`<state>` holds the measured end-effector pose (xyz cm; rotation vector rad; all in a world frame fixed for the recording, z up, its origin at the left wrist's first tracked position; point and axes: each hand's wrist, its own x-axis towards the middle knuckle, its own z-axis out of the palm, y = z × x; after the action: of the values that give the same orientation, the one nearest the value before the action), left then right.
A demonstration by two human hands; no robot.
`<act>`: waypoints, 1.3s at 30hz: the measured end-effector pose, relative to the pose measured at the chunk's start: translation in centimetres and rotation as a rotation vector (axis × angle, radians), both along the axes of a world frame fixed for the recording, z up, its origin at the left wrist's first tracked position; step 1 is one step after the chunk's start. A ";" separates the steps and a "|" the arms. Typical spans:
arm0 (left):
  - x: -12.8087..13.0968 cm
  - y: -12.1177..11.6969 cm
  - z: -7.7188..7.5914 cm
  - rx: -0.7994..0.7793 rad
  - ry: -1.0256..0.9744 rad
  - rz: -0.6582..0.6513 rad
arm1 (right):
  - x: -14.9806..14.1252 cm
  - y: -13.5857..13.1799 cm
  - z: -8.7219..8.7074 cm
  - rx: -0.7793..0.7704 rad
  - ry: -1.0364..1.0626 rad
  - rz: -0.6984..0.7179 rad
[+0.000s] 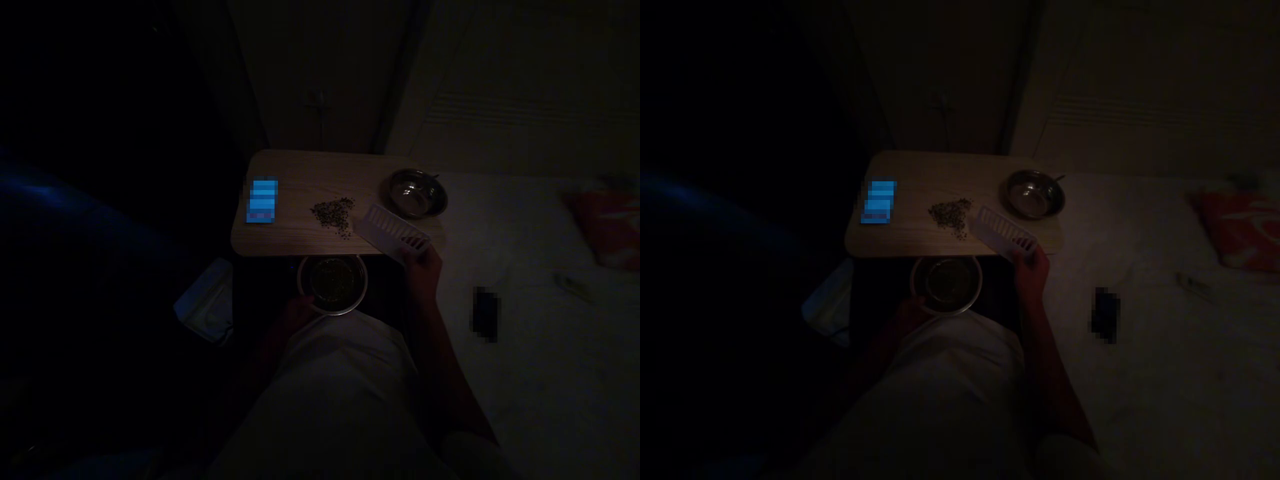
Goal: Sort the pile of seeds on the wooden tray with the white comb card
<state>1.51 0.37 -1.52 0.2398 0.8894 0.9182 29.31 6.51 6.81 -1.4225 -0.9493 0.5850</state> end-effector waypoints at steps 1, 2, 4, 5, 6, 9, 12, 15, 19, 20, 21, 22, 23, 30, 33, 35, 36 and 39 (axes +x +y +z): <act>0.1 0.1 0.0 -0.011 0.004 -0.001 | 0.0 0.1 -0.1 0.013 -0.015 0.013; 0.1 0.1 0.0 -0.025 0.006 -0.008 | 0.0 0.3 -0.2 0.024 -0.031 0.031; 0.2 0.2 -0.1 -0.041 0.010 -0.017 | -0.1 0.5 -0.5 0.030 -0.057 0.072; 0.2 0.2 -0.1 -0.037 0.013 -0.014 | -0.1 0.5 -0.5 0.026 -0.068 0.088; 0.1 0.1 -0.2 -0.028 0.017 -0.005 | -0.1 0.6 -0.5 0.022 -0.077 0.100; -0.3 -0.3 -0.6 -0.010 0.038 0.028 | -0.2 0.5 -0.4 0.010 -0.082 0.114; -0.6 -0.6 -1.3 -0.013 0.053 0.034 | -0.2 0.6 -0.3 0.019 -0.078 0.118; -0.5 -0.7 -1.9 -0.009 0.087 0.066 | -0.2 0.8 -0.3 0.035 -0.083 0.136; -0.5 -1.2 -2.3 0.016 0.168 0.168 | 0.0 0.8 -0.3 0.031 -0.078 0.153; -0.6 -1.3 -2.4 0.019 0.175 0.175 | 0.1 0.7 -0.3 0.030 -0.085 0.161; -0.6 -1.3 -2.3 0.019 0.168 0.164 | 0.2 0.7 -0.3 0.029 -0.095 0.166; -0.7 -1.2 -2.3 0.016 0.150 0.140 | 0.3 0.6 -0.3 0.029 -0.103 0.167; -0.8 -1.0 -2.2 0.008 0.122 0.104 | 0.4 0.5 -0.3 0.029 -0.107 0.162; -0.3 0.3 -1.9 -0.041 -0.014 -0.052 | 0.4 0.1 0.0 0.014 -0.100 0.138; -0.3 0.2 -1.9 -0.024 -0.039 -0.031 | 0.4 0.0 0.1 0.032 -0.082 0.128; -0.3 0.3 -1.8 -0.016 -0.058 -0.029 | 0.4 -0.1 0.3 0.028 -0.063 0.119; -0.4 0.4 -1.7 -0.013 -0.067 -0.030 | 0.4 -0.2 0.4 0.018 -0.058 0.117; -0.5 0.6 -1.6 -0.003 -0.080 -0.019 | 0.4 -0.4 0.7 -0.011 -0.041 0.114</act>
<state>1.05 0.93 -3.14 0.2072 0.8138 0.9022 29.69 6.13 7.49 -1.4017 -1.0660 0.6487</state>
